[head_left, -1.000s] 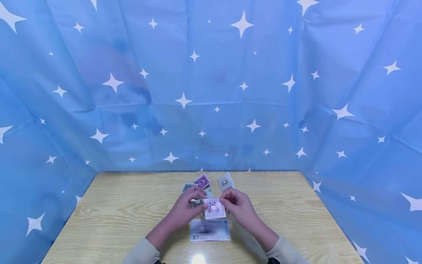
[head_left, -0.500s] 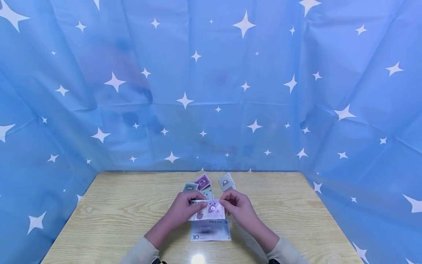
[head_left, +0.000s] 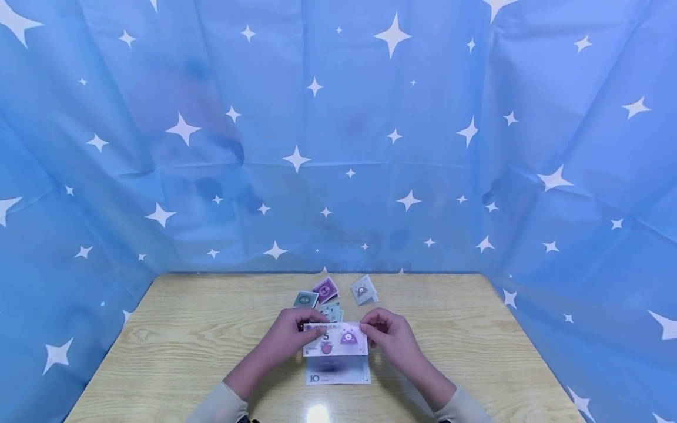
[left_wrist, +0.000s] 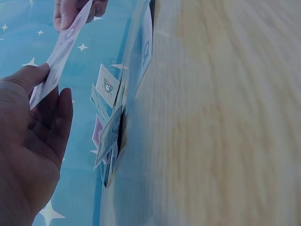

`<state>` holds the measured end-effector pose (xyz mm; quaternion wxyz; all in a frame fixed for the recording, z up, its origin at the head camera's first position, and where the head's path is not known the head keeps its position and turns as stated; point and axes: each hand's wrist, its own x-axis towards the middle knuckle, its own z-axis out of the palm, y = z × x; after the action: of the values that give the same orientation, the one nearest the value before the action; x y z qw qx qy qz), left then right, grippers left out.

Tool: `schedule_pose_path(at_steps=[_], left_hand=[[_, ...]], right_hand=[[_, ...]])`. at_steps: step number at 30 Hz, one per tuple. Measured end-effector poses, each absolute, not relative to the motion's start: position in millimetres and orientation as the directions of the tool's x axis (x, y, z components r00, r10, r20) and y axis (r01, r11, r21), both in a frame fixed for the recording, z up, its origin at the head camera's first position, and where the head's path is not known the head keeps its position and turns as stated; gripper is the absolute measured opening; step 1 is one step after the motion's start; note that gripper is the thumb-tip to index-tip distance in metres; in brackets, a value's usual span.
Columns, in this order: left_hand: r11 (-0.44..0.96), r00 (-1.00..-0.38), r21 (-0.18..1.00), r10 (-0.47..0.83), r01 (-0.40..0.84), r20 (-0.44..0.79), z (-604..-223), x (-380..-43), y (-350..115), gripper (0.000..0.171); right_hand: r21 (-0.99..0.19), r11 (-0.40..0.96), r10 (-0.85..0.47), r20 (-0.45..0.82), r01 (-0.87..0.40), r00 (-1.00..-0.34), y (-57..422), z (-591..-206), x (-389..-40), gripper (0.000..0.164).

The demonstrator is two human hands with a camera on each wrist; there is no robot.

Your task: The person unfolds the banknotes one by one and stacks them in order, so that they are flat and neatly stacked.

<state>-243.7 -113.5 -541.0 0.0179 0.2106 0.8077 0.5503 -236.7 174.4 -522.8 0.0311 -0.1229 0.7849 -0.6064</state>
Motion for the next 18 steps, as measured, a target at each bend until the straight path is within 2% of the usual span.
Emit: schedule_pose_path(at_steps=[10,18], left_hand=[[0.358,-0.908,0.881,0.386,0.310,0.162,-538.7,-238.1,-124.3,0.010],[0.414,-0.869,0.835,0.474,0.362,0.142,-538.3,-235.2,-125.3,0.015]], right_hand=[[-0.960,0.250,-0.234,0.066,-0.126,-0.970,181.0,-525.4,-231.5,0.005],[-0.914,0.372,-0.276,0.060,-0.165,-0.959,183.8,-526.7,-225.3,0.008]])
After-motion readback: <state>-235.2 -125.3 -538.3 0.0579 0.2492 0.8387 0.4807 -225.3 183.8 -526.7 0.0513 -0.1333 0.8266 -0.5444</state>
